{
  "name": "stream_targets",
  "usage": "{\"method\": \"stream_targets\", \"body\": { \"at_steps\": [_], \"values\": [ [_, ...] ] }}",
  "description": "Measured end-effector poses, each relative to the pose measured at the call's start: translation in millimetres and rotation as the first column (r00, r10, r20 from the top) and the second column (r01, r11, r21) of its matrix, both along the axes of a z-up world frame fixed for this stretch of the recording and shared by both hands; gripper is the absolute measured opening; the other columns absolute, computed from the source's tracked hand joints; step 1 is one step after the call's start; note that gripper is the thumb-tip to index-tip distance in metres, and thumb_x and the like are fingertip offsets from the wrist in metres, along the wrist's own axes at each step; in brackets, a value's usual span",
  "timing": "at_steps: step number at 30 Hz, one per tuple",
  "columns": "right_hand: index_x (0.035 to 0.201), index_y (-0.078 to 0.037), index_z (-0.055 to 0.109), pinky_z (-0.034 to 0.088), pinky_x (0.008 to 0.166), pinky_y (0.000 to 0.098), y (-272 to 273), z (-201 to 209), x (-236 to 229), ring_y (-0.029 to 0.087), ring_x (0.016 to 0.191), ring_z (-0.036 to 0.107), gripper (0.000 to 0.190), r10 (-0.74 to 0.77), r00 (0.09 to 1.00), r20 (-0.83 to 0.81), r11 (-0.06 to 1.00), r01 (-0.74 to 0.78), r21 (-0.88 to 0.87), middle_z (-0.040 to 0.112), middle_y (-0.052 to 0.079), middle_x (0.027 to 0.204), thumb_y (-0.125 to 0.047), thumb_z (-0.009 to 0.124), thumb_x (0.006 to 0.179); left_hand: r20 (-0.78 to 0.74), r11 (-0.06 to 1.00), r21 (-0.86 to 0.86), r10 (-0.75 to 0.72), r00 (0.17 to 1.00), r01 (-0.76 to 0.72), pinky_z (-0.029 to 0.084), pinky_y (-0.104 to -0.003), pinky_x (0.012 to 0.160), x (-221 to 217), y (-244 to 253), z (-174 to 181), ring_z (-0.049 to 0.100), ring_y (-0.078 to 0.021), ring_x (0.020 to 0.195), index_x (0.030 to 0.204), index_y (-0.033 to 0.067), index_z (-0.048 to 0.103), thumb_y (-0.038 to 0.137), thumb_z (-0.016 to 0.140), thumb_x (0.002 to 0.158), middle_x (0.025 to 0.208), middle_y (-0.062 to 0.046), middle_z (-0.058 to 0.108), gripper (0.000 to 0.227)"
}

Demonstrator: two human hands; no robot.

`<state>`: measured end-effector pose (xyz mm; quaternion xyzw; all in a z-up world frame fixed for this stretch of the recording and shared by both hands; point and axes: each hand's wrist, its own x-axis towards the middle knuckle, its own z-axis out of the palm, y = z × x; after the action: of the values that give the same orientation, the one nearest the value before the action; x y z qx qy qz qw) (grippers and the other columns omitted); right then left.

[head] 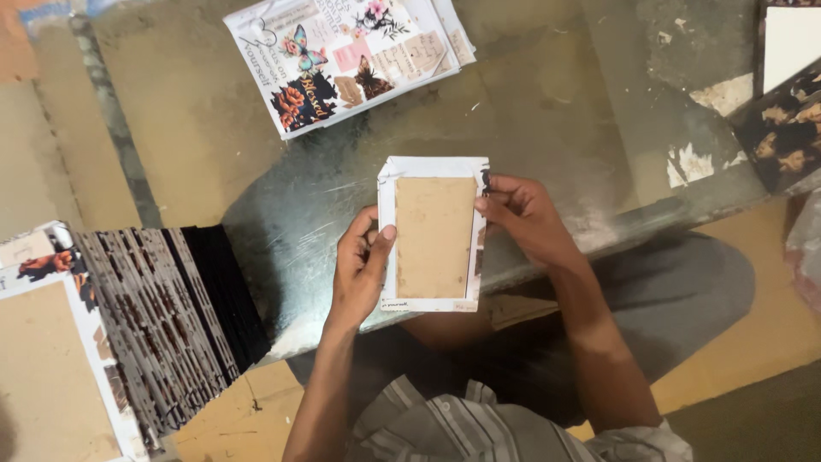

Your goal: The person sits on the floor and repeatedly picks up a small card and a larger backing sheet. They align the card onto the backing sheet, press it down, and place the assembled unit into a growing stack on the table. The process is repeated continuously throughout the clip.

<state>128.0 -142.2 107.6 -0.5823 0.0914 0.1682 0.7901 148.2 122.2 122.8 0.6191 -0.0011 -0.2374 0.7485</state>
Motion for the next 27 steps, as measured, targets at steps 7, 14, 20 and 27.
{"method": "stream_targets", "body": {
  "at_steps": [7,14,20,27],
  "values": [
    [0.138,-0.002,0.054,0.059,0.089,0.0307,-5,21,-8,0.013,0.104,0.071,0.058,0.335,0.937,-0.093,0.940,-0.340,-0.034,0.073,0.006,0.123,0.001,0.075,0.084,0.120,0.984,0.021,0.171,0.978,-0.175,0.044,-0.019,0.064,-5,-3,-15,0.059,-0.0011,0.071,0.132,-0.0008,0.059,0.014,0.053,0.110,0.086,-0.002,0.071,0.027],
    [0.125,0.001,0.068,0.058,0.077,0.0260,6,7,-13,0.009,0.090,0.071,0.035,0.316,0.944,-0.097,0.939,-0.326,-0.111,0.080,0.006,0.106,-0.007,0.072,0.092,0.092,0.982,0.093,0.154,0.984,-0.162,0.048,-0.019,0.070,-3,-7,-10,0.062,-0.0039,0.081,0.139,-0.0030,0.056,0.013,0.054,0.109,0.098,-0.005,0.074,0.035],
    [0.103,0.005,0.075,0.057,0.065,0.0264,10,-2,-19,0.009,0.070,0.069,0.025,0.172,0.979,-0.111,0.970,-0.188,-0.156,0.077,0.008,0.083,-0.018,0.070,0.097,0.140,0.988,0.070,0.124,0.982,-0.135,0.054,-0.020,0.082,-4,-7,-7,0.068,-0.0057,0.095,0.143,-0.0049,0.054,0.010,0.054,0.109,0.111,-0.007,0.074,0.037],
    [0.092,0.003,0.079,0.058,0.063,0.0276,11,-3,-21,0.012,0.066,0.071,0.031,0.139,0.987,-0.086,0.974,-0.152,-0.171,0.077,0.008,0.077,-0.023,0.065,0.102,0.075,0.988,0.126,0.084,0.994,-0.093,0.048,-0.018,0.059,-2,-1,-8,0.065,-0.0043,0.071,0.143,-0.0043,0.057,0.009,0.057,0.106,0.098,-0.008,0.078,0.040]
  ]
}}
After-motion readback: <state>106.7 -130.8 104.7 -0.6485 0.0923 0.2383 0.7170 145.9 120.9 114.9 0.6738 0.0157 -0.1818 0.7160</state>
